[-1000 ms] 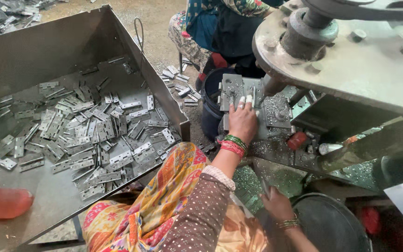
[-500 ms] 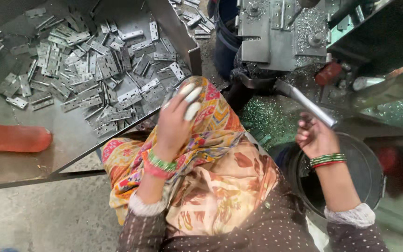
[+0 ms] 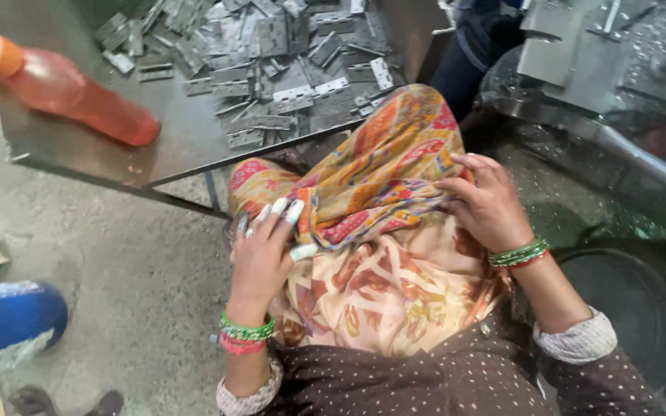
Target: The person repeatedly picks small metal pieces from a bin, places them into a press machine, and operates the lever to process them. The processed pieces are returned to the bin. The person continues this cycle throughout the clip.
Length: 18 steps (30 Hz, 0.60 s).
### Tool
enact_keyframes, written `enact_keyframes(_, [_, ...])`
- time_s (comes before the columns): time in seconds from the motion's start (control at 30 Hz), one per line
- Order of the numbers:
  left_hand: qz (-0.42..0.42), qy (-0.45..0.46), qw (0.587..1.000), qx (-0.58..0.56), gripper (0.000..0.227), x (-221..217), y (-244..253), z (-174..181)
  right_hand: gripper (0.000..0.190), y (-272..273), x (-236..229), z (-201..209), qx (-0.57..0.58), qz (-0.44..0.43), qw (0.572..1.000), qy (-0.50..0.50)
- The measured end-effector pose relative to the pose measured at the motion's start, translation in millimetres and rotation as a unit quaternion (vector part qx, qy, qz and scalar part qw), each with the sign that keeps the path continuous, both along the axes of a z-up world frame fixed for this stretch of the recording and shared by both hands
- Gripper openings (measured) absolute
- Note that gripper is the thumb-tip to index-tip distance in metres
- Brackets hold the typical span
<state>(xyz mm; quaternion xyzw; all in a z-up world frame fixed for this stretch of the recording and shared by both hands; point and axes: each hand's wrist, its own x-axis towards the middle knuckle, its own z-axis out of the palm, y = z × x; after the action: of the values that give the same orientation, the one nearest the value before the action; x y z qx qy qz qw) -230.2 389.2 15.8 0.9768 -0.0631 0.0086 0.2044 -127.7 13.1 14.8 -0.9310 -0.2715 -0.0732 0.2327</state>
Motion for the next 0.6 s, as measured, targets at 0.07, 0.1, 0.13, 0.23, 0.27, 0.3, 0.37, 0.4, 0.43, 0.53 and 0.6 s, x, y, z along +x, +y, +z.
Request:
enact_keyframes(0.07, [0.002, -0.076, 0.997, 0.002, 0.062, 7.3, 0.5, -1.0, 0.029, 3.0, 1.3, 1.2, -0.021, -0.012, 1.0, -0.006])
enact_keyframes(0.1, [0.009, -0.071, 0.997, 0.013, 0.059, 12.2, -0.2, -1.6, 0.028, 5.4, 0.6, 0.8, -0.004, 0.004, 1.0, -0.003])
enact_keyframes(0.13, [0.012, -0.065, 0.998, 0.022, 0.056, 16.1, -2.1, -1.2, 0.028, 7.4, -1.2, 2.0, 0.011, 0.016, 1.0, 0.0])
enact_keyframes(0.23, [0.024, -0.056, 0.997, 0.044, 0.035, 24.4, -14.5, 5.1, 0.04, 20.0, -11.4, 8.6, 0.053, 0.068, 0.996, 0.002])
enact_keyframes(0.27, [0.027, -0.055, 0.997, 0.049, 0.027, 28.8, -20.8, 10.7, 0.047, 27.6, -14.9, 12.3, 0.067, 0.088, 0.994, 0.001])
enact_keyframes(0.3, [0.019, -0.11, 0.993, 0.027, 0.024, 31.3, -28.1, 18.3, 0.056, 35.6, -17.8, 16.4, 0.062, 0.087, 0.994, 0.011])
enact_keyframes(0.37, [0.004, -0.209, 0.978, -0.018, 0.017, 21.8, -49.5, 36.7, 0.073, 52.6, -28.7, 22.5, 0.051, 0.087, 0.994, 0.041])
enact_keyframes(0.4, [-0.014, -0.252, 0.967, -0.022, 0.016, 18.6, -60.4, 48.9, 0.076, 62.5, -30.2, 24.9, 0.044, 0.088, 0.995, 0.017])
enact_keyframes(0.43, [-0.032, -0.295, 0.955, -0.026, 0.015, 16.0, -72.3, 62.2, 0.08, 71.3, -30.7, 27.0, 0.038, 0.088, 0.995, -0.007])
enact_keyframes(0.53, [-0.11, -0.339, 0.931, -0.081, 0.012, 10.5, -113.9, 102.6, 0.072, 80.0, -23.9, 31.6, 0.255, 0.049, 0.947, 0.187])
enact_keyframes(0.6, [-0.143, -0.382, 0.908, -0.101, 0.014, 10.3, -133.0, 125.6, 0.063, 75.1, -11.0, 32.4, 0.449, 0.001, 0.805, 0.387])
